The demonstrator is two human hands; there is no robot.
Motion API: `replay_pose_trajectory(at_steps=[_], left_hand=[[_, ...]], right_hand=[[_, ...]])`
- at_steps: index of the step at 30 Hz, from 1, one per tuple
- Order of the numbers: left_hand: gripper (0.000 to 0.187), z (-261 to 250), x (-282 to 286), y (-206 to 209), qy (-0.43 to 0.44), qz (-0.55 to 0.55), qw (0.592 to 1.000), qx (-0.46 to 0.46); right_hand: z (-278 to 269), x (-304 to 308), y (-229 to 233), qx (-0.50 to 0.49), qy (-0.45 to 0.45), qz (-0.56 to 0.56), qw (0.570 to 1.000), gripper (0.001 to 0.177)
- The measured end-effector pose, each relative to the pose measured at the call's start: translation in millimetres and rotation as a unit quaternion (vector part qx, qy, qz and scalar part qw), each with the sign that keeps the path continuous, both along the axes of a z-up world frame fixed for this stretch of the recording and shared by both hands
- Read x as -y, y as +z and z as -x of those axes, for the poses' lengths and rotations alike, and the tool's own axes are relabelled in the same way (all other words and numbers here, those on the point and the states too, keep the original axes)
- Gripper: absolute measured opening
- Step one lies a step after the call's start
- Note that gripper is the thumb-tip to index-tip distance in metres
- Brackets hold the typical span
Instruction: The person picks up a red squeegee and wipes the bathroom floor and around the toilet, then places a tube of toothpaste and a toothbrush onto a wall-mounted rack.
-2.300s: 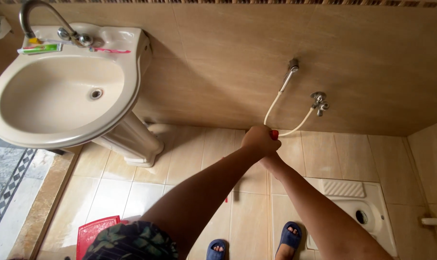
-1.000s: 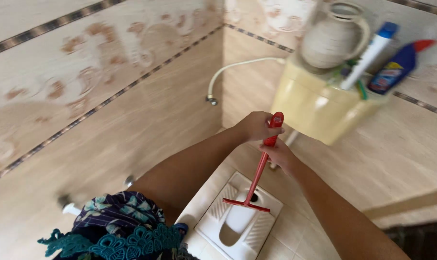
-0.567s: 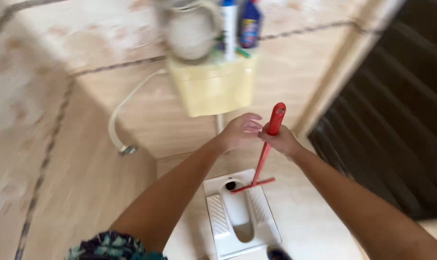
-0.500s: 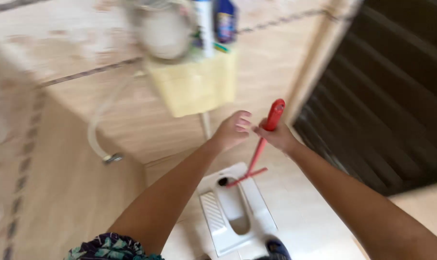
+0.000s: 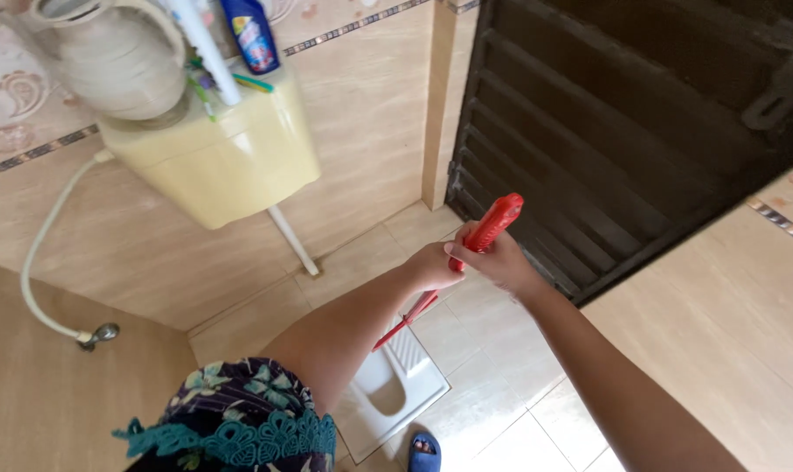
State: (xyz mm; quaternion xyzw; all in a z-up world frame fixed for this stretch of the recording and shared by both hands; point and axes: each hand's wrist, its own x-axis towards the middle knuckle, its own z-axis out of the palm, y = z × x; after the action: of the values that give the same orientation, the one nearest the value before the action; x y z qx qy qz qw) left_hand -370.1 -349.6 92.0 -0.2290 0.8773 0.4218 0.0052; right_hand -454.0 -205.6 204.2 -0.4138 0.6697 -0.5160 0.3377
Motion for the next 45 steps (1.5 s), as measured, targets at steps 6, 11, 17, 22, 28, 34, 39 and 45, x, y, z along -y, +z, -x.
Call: replay_pose_trajectory(at_steps=[6,11,17,22,28,34,39,45], left_hand=[[0.027,32,-20,-7,-0.015,0.099,0.993,0.07],[0.028,42,-27,-9,0.039,0.076,0.996,0.039],[0.02,52,-3,-14,0.052,0.105,0.989,0.085],[0.019,39,34,-39,0.034,0.107,0.994,-0.013],[0.014,34,129,-100,-0.056,0.156,0.986,-0.011],[0.011,31,220,-162,-0.052,0.129,0.984,0.111],[0.019,14,244,-201,-0.085,0.108,0.987,0.078],[0.031,42,242,-236,-0.087,0.055,0.989,0.104]], right_hand=[[27,-16,14,0.09,-0.024,-0.06,0.994,0.035],[31,-19,17,0.064,-0.095,-0.076,0.991,0.038],[22,3,7,0.074,-0.162,-0.123,0.976,0.029],[14,36,-38,0.088,-0.179,-0.082,0.976,0.017],[-15,110,-121,0.189,-0.229,0.033,0.954,0.012],[-39,207,-215,0.181,-0.22,0.072,0.956,0.015],[-56,237,-280,0.159,-0.242,0.064,0.955,0.025],[-21,226,-301,0.158,-0.226,0.067,0.959,0.022]])
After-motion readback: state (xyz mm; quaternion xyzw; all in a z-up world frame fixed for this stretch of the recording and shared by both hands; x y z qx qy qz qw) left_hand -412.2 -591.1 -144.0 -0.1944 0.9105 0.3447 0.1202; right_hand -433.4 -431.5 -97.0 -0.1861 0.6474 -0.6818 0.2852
